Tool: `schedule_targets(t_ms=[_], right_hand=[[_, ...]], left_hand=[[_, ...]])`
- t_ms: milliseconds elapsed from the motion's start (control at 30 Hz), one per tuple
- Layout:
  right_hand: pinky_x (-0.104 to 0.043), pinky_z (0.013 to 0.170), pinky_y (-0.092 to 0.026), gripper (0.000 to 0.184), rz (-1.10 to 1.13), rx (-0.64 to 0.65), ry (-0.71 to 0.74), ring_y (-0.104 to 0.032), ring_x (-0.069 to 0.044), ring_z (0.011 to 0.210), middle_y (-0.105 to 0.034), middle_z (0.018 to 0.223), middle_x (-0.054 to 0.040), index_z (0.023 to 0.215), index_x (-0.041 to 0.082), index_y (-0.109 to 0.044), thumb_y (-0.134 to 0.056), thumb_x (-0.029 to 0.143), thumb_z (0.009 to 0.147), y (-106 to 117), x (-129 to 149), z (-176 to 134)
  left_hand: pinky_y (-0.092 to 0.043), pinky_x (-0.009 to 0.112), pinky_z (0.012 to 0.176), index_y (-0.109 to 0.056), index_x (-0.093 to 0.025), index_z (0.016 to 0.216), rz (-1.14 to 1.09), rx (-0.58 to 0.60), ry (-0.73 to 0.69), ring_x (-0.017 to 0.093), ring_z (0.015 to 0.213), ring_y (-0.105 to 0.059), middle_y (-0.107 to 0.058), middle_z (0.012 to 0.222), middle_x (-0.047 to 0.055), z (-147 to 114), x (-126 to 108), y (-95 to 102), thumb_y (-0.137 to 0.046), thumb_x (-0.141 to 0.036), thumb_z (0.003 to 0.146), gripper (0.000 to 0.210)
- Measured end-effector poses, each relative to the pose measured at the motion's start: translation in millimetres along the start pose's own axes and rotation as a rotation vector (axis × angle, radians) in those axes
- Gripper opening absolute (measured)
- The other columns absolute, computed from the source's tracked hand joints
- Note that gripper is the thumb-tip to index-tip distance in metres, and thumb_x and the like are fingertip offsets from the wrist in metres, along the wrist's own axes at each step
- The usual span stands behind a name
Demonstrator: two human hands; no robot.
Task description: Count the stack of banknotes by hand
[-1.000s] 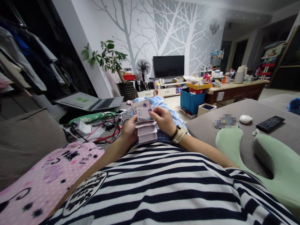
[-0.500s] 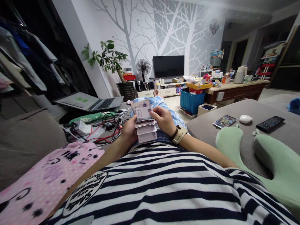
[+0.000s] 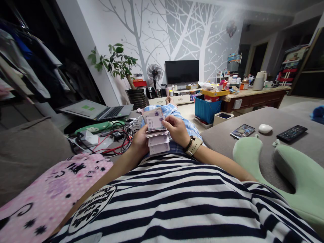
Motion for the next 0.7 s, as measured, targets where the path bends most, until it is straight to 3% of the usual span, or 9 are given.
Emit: schedule_targets(t_ms=[267,433,700], right_hand=[[-0.039,0.077,-0.046,0.061,0.007,0.003,-0.004,-0.050,-0.021,0.080,-0.058,0.078,0.0005,0.082,0.029,-0.063,-0.089,0.084,0.091,-0.7,1.2,-0.7],[-0.038,0.077,-0.047,0.062,-0.001,-0.012,-0.011,-0.051,-0.022,0.081,-0.058,0.078,0.0007,0.081,0.029,-0.063,-0.091,0.083,0.092,0.3,0.3,-1.1],[-0.038,0.076,-0.047,0.072,0.026,-0.003,0.000,-0.051,-0.022,0.080,-0.059,0.078,0.0002,0.082,0.029,-0.065,-0.086,0.097,0.093,-2.2,2.4,-2.2]], left_hand=[[-0.080,0.052,0.114,-0.096,-0.020,0.149,-0.020,0.013,0.024,0.041,0.117,-0.100,-0.101,0.111,0.010,0.5,3.5,-1.0,-0.077,-0.030,0.106,0.048],[-0.080,0.053,0.115,-0.098,-0.021,0.145,-0.012,0.016,-0.002,0.044,0.117,-0.100,-0.102,0.114,0.010,2.9,2.9,1.8,-0.086,-0.033,0.104,0.044],[-0.081,0.053,0.112,-0.099,-0.021,0.140,-0.029,0.042,0.033,0.043,0.118,-0.099,-0.101,0.115,0.012,-0.4,3.7,-3.9,-0.084,-0.029,0.103,0.041]])
Point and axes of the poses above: each hand's wrist, its own z-axis towards the middle knuckle, its own y-axis out of the back of the hand, x = y × z, the point moved 9 cm from there along z, towards the middle knuckle
